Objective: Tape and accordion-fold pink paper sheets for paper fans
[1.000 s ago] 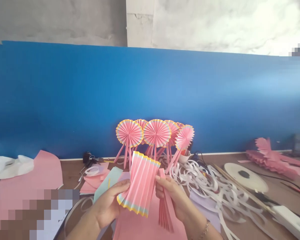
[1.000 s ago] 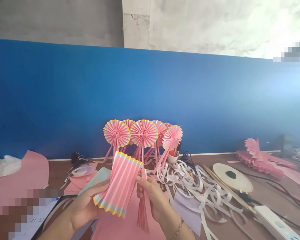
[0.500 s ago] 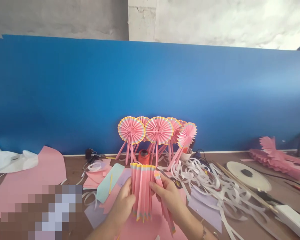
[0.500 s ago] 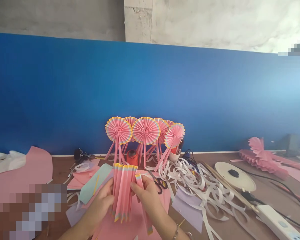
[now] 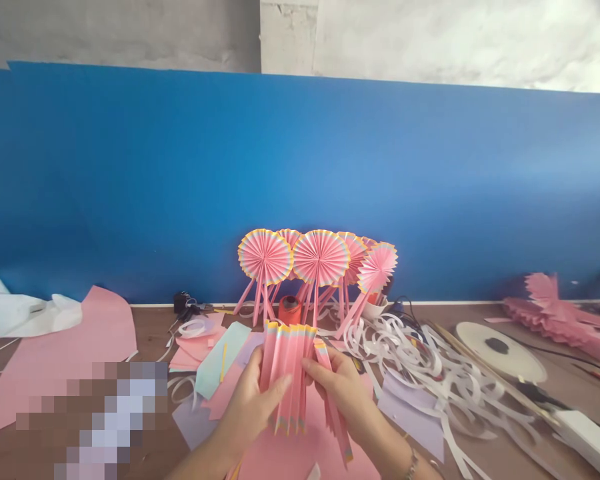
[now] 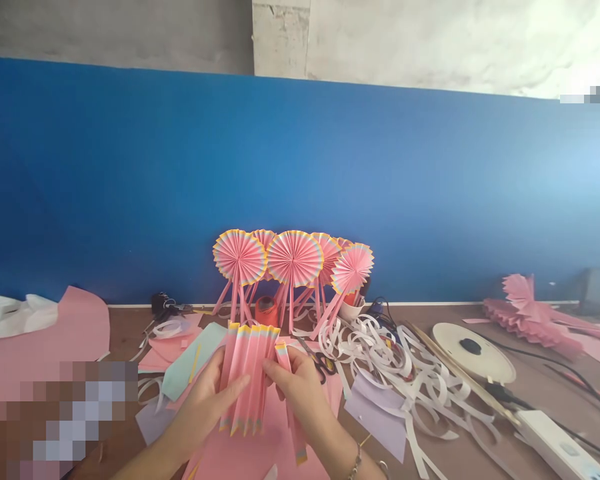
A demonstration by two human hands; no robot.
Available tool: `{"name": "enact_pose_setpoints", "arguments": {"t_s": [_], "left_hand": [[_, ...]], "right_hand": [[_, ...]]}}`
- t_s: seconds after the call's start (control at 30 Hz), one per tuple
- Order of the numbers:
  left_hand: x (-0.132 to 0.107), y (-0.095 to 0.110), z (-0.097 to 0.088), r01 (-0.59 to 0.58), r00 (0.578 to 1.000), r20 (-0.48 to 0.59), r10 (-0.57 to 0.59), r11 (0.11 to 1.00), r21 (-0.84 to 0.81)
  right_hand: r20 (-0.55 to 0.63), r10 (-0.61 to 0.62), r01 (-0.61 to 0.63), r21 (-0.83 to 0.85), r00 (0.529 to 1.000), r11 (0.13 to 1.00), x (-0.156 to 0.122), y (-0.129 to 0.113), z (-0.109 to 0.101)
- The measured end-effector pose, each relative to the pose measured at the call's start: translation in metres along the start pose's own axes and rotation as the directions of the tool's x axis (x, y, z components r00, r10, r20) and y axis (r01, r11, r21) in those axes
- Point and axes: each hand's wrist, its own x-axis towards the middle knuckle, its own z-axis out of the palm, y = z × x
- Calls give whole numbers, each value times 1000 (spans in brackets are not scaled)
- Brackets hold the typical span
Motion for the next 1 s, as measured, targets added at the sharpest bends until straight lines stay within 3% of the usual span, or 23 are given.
{"name": "enact_pose_setpoints", "arguments": {"t_s": [0.17, 0.3, 0.5, 0.6, 0.8, 1.0], "left_hand": [[2, -6, 1, -4, 999, -37, 6, 998, 59], [1, -13, 2, -12, 1000, 24, 10, 996, 88], [-2, -13, 5, -1, 990, 141, -11, 996, 89], [-3, -12, 4, 17, 990, 137, -29, 996, 88], [-6, -7, 5, 28, 974, 226, -23, 999, -19], [-3, -3, 5, 144, 983, 119, -143, 990, 0]], "right_hand": [[91, 18, -27, 102, 996, 994, -4, 1, 3], [143, 21, -33, 84, 989, 996, -9, -3, 9], [98, 56, -66, 108, 994, 992, -9, 1, 13], [112, 69, -83, 127, 991, 988, -9, 3, 13], [197, 11, -39, 139, 980, 990, -11, -4, 13], [165, 18, -39, 130, 986, 991, -4, -1, 7]]}}
